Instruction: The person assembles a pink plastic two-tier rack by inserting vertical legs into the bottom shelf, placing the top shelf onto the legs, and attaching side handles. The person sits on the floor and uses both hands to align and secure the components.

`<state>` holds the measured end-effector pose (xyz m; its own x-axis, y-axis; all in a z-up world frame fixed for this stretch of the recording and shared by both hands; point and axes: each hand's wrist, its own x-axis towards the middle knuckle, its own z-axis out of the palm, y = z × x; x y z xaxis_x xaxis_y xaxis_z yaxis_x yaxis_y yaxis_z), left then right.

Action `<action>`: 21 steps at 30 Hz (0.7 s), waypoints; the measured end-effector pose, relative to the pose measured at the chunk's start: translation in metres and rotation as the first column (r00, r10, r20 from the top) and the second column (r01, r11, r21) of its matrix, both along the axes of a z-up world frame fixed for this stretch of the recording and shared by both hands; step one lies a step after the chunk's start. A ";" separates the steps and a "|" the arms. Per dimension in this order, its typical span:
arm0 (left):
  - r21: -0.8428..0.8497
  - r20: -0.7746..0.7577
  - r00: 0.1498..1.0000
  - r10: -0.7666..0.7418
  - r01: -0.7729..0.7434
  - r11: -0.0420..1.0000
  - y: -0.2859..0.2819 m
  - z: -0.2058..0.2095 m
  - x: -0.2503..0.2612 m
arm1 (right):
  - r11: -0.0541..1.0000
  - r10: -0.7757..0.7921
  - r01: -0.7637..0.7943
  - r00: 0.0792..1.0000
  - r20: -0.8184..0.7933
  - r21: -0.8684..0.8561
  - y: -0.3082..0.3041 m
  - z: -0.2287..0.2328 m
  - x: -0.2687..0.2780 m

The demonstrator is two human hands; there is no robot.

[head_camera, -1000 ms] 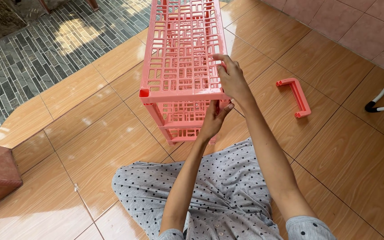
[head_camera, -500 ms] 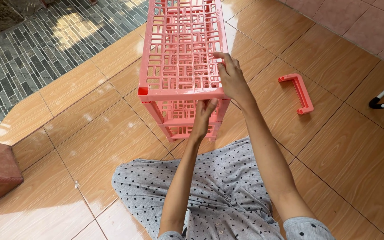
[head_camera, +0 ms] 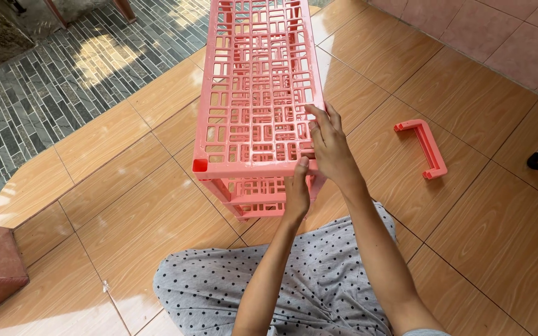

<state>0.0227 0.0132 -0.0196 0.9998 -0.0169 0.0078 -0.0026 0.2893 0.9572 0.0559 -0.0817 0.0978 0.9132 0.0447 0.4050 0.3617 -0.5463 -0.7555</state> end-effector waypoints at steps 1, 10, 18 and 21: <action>0.012 -0.042 0.999 0.016 -0.015 1.000 -0.002 -0.005 0.002 | 1.000 0.002 -0.002 1.000 0.006 -0.009 0.001 -0.003 0.000; 0.291 0.010 1.000 0.005 -0.008 0.957 0.022 0.031 -0.006 | 0.975 0.039 -0.024 0.997 0.062 -0.221 -0.008 -0.011 0.012; 0.054 0.644 0.471 0.602 -0.814 0.579 0.086 0.038 -0.055 | 0.996 -0.006 -0.017 0.965 -0.263 -0.085 -0.003 0.024 0.001; 0.171 0.504 0.464 0.728 -0.880 0.443 0.143 0.048 -0.032 | 1.000 0.005 0.003 0.902 -0.432 0.017 -0.001 0.033 -0.003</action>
